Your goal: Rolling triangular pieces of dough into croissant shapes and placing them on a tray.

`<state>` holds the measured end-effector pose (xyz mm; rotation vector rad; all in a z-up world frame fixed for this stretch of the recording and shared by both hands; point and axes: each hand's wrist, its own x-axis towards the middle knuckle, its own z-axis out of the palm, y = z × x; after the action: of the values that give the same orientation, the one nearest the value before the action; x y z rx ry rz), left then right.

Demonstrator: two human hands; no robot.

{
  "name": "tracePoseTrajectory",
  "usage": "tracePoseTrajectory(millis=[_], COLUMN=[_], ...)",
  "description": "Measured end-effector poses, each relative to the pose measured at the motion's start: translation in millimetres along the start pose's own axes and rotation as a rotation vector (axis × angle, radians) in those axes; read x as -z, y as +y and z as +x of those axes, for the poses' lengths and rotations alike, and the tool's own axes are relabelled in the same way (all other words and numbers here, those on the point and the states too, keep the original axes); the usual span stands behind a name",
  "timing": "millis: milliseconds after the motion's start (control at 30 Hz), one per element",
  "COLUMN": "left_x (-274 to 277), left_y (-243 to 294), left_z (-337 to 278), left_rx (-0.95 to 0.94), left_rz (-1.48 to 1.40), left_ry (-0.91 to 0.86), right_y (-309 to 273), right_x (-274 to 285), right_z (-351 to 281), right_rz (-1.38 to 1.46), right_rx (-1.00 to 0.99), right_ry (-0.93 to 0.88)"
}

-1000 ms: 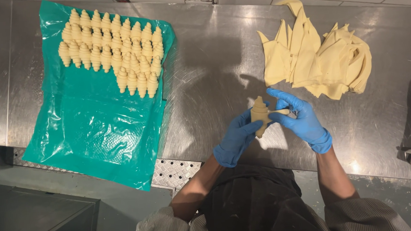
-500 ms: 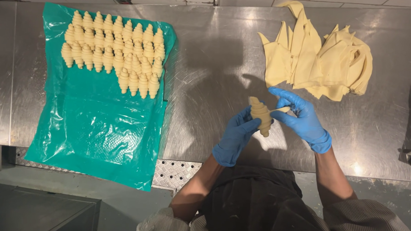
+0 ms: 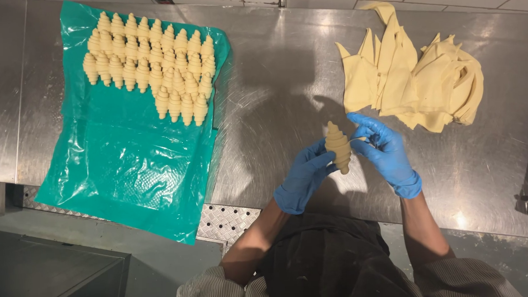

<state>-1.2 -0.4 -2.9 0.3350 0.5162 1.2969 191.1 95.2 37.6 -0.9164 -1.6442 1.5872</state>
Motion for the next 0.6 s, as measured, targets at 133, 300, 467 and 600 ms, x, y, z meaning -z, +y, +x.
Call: tracePoseTrajectory(millis=[133,300,467,600], left_x=[-2.8,18.3,15.7,6.1], left_y=[0.8,-15.9,-10.8,11.0], left_z=[1.8,8.3,4.6,-2.3], left_rx=[0.013,-0.005,-0.024,-0.023], left_rz=[0.016,0.034,-0.021,-0.084], left_ry=[0.004,0.034,0.041,-0.031], right_y=[-3.8,-3.7,10.4,16.9], right_x=[-4.8,-4.5,-6.9,-19.3], right_z=[0.4,-0.7,-0.4,6.0], right_rz=[-0.008,0.124,0.12,0.205], right_rx=[0.011,-0.055,-0.036,-0.027], right_ry=[0.0,0.038,0.075,0.067])
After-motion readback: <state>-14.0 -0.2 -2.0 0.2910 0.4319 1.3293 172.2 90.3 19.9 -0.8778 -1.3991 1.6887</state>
